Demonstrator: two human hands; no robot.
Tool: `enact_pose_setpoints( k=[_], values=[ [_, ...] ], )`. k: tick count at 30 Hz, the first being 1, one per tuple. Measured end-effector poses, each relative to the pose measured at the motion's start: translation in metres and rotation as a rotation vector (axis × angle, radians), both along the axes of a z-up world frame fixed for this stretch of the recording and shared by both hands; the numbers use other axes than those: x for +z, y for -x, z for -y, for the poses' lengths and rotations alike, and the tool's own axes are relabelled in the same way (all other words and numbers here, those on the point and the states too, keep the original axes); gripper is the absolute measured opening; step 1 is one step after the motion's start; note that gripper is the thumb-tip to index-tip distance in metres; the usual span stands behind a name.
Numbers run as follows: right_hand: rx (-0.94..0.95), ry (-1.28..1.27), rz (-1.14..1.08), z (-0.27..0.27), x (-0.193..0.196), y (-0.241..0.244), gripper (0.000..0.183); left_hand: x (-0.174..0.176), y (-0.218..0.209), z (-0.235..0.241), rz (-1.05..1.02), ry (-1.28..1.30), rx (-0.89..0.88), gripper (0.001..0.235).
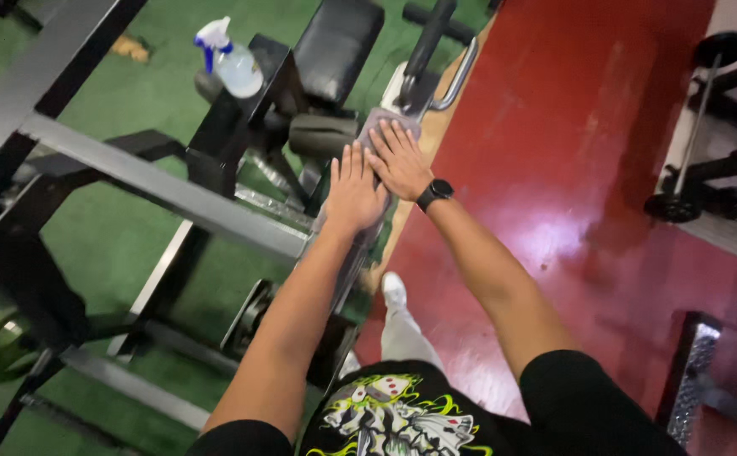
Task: The person wipes the metal frame of a gym machine using a grey cloth. The camera is shaky throughout the video, but the person continues to wipe the equipment with both hands.
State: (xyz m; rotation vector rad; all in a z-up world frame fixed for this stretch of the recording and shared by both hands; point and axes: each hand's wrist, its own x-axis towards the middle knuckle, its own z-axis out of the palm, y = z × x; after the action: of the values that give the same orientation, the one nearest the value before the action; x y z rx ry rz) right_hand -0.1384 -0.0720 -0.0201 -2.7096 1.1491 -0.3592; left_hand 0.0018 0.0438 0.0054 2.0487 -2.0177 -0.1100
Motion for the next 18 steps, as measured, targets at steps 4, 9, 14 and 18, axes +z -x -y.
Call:
enact_pose_setpoints(
  k=[4,9,14,18],
  values=[
    [0.114,0.218,0.033,-0.105,-0.002,-0.014,0.062,0.005,-0.011,-0.114,-0.003,0.254,-0.017,0.076],
    [0.188,0.131,0.112,-0.277,0.036,-0.043,0.067,0.054,-0.037,-0.283,0.060,0.116,-0.034,0.088],
    [0.374,-0.173,0.073,-0.346,0.061,-0.046,0.087,0.037,-0.052,-0.371,0.107,0.091,-0.066,0.097],
    [0.561,0.036,0.344,-0.285,0.053,-0.033,0.048,0.037,-0.044,-0.328,0.144,0.068,-0.074,0.089]
  ],
)
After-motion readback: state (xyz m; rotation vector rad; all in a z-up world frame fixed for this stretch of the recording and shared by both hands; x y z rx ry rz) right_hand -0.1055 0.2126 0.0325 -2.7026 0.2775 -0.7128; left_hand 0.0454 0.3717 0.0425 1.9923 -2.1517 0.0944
